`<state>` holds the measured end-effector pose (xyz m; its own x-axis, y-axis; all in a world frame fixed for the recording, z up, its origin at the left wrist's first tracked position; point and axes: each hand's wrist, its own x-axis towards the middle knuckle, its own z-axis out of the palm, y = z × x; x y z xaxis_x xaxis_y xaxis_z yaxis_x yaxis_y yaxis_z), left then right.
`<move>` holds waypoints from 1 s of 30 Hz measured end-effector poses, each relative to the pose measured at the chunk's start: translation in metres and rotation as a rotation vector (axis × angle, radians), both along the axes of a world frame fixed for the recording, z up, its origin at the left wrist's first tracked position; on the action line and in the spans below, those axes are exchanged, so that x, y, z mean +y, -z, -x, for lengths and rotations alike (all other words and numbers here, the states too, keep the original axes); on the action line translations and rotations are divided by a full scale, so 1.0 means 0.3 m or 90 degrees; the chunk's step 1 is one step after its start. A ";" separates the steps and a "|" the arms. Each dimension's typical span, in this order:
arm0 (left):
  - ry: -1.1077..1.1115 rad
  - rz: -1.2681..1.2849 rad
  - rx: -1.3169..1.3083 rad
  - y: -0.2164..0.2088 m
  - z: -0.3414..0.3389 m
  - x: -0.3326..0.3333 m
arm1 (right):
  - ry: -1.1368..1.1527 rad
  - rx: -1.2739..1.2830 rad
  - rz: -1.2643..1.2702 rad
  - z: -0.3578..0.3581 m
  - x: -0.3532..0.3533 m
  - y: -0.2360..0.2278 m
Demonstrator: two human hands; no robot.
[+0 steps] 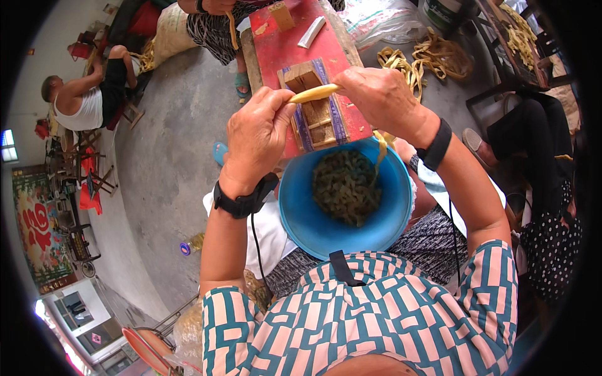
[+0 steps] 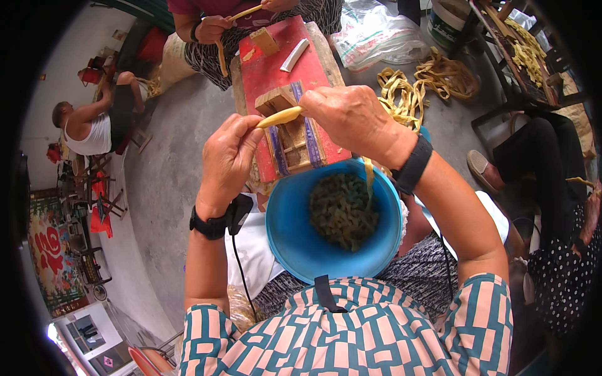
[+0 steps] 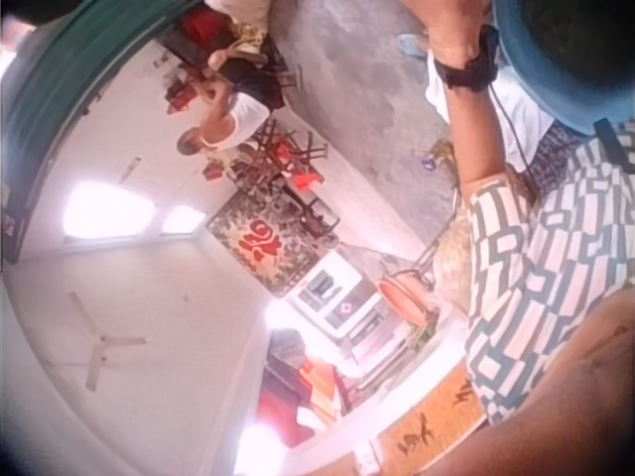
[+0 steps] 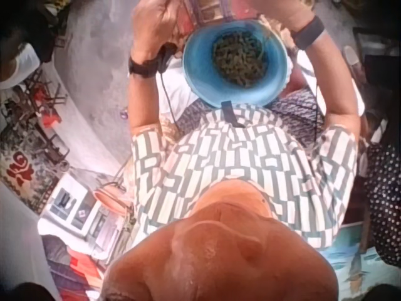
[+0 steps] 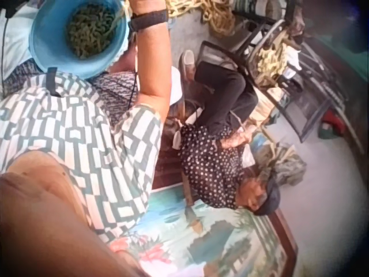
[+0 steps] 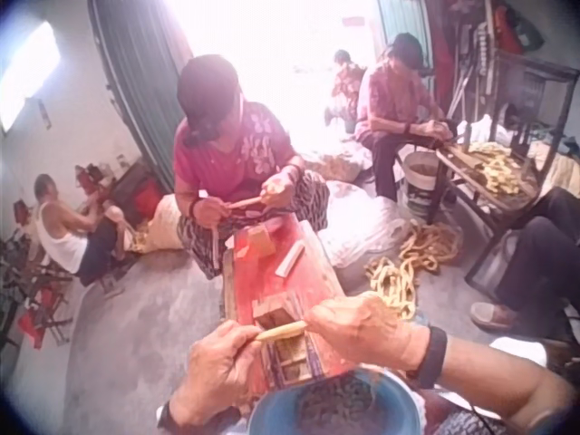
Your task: The person takes strips of light-colored material, likely bamboo or reed, and ties or twists them into small bundles, occasionally using a wooden press tool at a workstation.
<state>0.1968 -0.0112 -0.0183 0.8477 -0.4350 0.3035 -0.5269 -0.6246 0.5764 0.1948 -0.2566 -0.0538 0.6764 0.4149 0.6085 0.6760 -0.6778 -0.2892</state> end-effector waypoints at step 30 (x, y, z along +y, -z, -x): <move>0.158 0.342 0.727 -0.002 0.583 -0.007 | -0.095 -0.140 0.095 0.501 -0.058 -0.066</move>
